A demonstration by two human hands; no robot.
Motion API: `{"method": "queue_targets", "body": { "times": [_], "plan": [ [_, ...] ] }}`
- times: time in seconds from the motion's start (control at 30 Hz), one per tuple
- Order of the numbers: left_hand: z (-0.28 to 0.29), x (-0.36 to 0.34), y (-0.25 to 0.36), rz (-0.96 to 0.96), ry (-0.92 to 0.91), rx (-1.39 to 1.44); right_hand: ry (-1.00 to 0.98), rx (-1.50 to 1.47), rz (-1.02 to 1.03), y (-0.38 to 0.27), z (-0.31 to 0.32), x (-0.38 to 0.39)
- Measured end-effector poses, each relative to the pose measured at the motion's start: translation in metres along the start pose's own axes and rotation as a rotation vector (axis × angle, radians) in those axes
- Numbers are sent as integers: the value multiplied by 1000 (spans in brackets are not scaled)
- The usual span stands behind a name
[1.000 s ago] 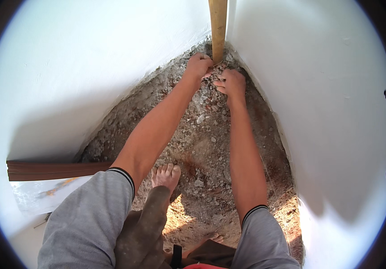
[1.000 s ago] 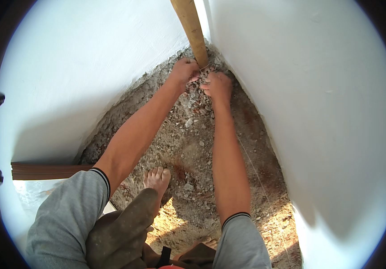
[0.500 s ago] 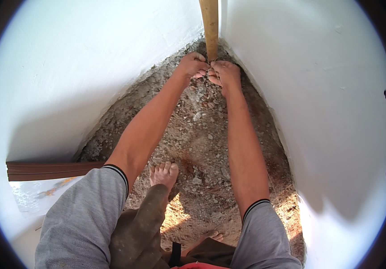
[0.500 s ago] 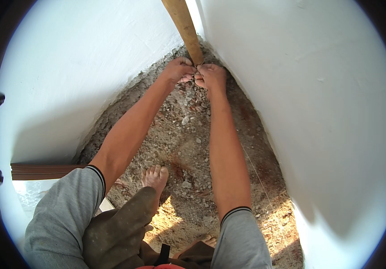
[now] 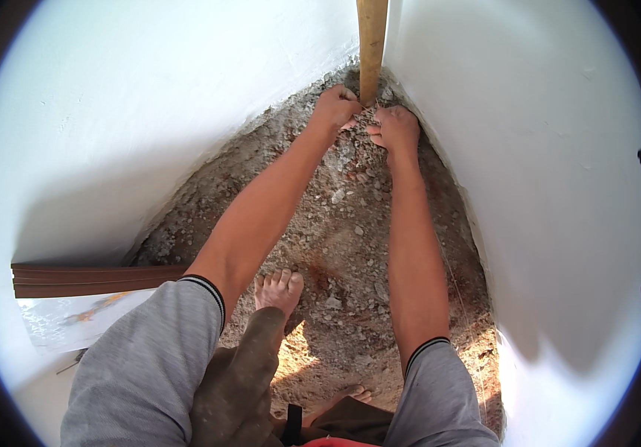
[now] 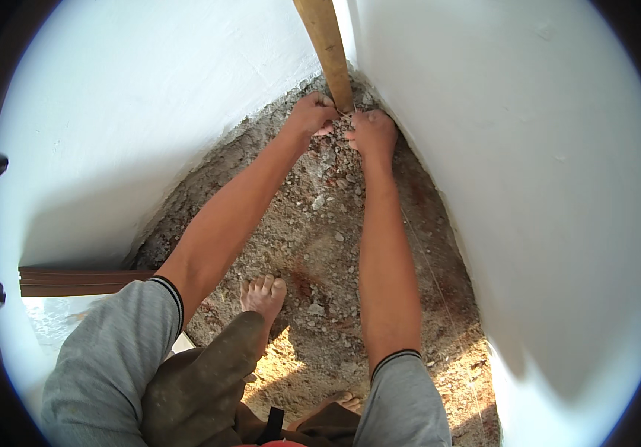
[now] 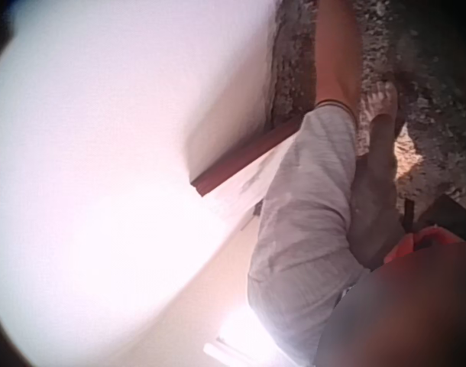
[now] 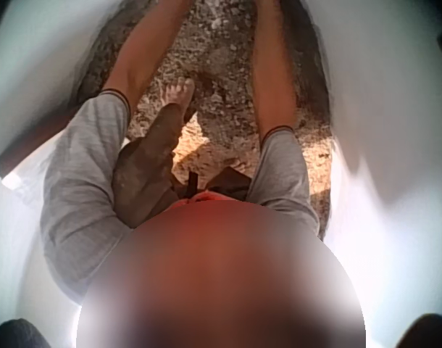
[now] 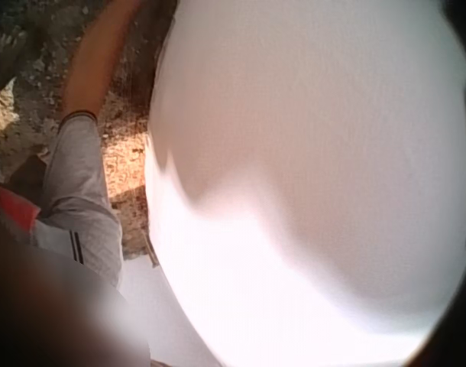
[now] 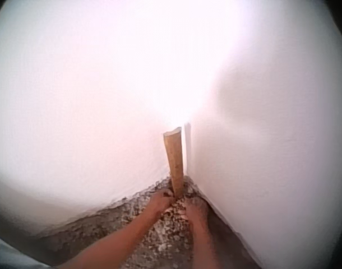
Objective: The person uses a trowel to scrape and level the dirt floor, removing debris and smoothing the surface. They also set up a string line between wooden stakes to guide tile placement. A second person is visible in the background working with buckets.
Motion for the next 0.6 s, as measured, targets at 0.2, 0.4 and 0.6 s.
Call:
{"method": "queue_targets", "body": {
  "times": [0.2,0.4,0.6],
  "plan": [
    [5,1,7,-94,76,-180,142,144,276,-17,8,10],
    [16,11,-16,40,68,-86,270,390,696,-29,3,33],
    [13,21,-24,78,5,-58,166,398,613,-32,-8,34]
  ]
}}
Point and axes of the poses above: each hand's wrist, its own x-axis away from the middle knuckle, its own z-axis out of the back of the hand, y = z × x, the point moved 10 cm from there along -x, towards the middle knuckle, and after that the axes turned 5 degrees about x, right-handed, at the moved point
